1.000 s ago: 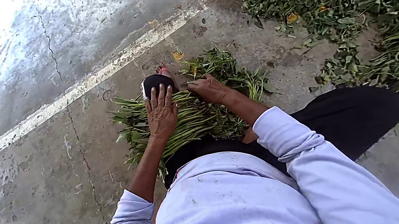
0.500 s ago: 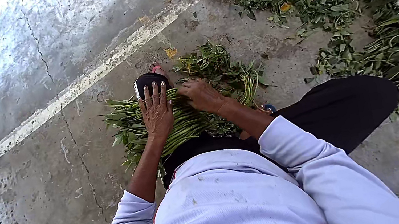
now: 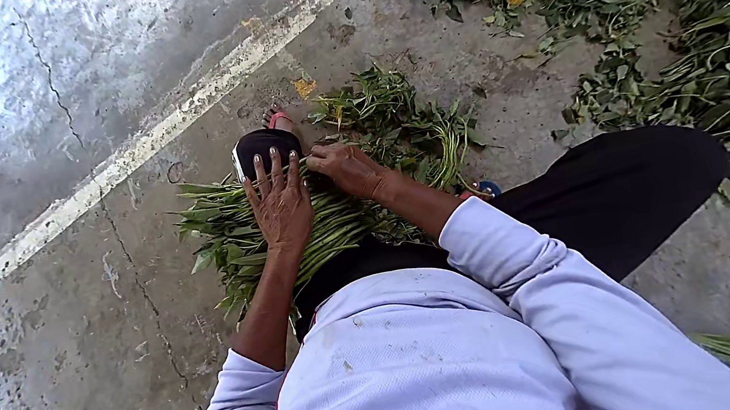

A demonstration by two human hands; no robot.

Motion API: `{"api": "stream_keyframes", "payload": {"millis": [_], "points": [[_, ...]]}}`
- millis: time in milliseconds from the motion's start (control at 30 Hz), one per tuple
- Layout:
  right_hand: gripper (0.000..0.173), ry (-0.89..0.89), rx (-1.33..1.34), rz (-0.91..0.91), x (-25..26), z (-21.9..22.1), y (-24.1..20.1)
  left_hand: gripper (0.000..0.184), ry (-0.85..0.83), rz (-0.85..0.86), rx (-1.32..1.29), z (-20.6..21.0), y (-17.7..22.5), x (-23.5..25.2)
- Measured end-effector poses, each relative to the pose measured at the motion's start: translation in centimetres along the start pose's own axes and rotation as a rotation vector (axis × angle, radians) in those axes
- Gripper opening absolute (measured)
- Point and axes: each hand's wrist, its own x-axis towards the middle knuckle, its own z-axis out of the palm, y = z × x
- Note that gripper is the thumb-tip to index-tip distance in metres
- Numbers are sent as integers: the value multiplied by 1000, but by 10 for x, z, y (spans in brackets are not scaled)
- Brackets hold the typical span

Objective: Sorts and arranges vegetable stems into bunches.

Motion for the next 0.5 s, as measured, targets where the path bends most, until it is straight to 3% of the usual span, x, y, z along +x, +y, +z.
{"api": "stream_keyframes", "payload": {"millis": [100,167,200,267,300,367,433,500], "points": [[31,-23,254,195,-20,-22,-10,49,-24,-89,3,-1,-8,-5],[17,31,299,314,-40,-50,-25,49,-12,-161,-8,-2,-16,-9],[18,-56,305,385,-52,-63,-32,49,9,-187,-11,0,-21,-12],[48,-462,319,501,-79,-71,-39,49,36,-233,-5,3,-28,-17],[59,-668,355,529,-91,-61,-41,49,45,-252,-3,4,-31,-19],[73,-867,481,552,-106,-28,-45,50,68,-276,3,6,-33,-19],[82,-878,626,594,-105,3,-51,49,94,-277,-5,7,-29,-21],[82,-768,723,662,-99,20,-62,50,121,-259,-25,8,-19,-26]]}}
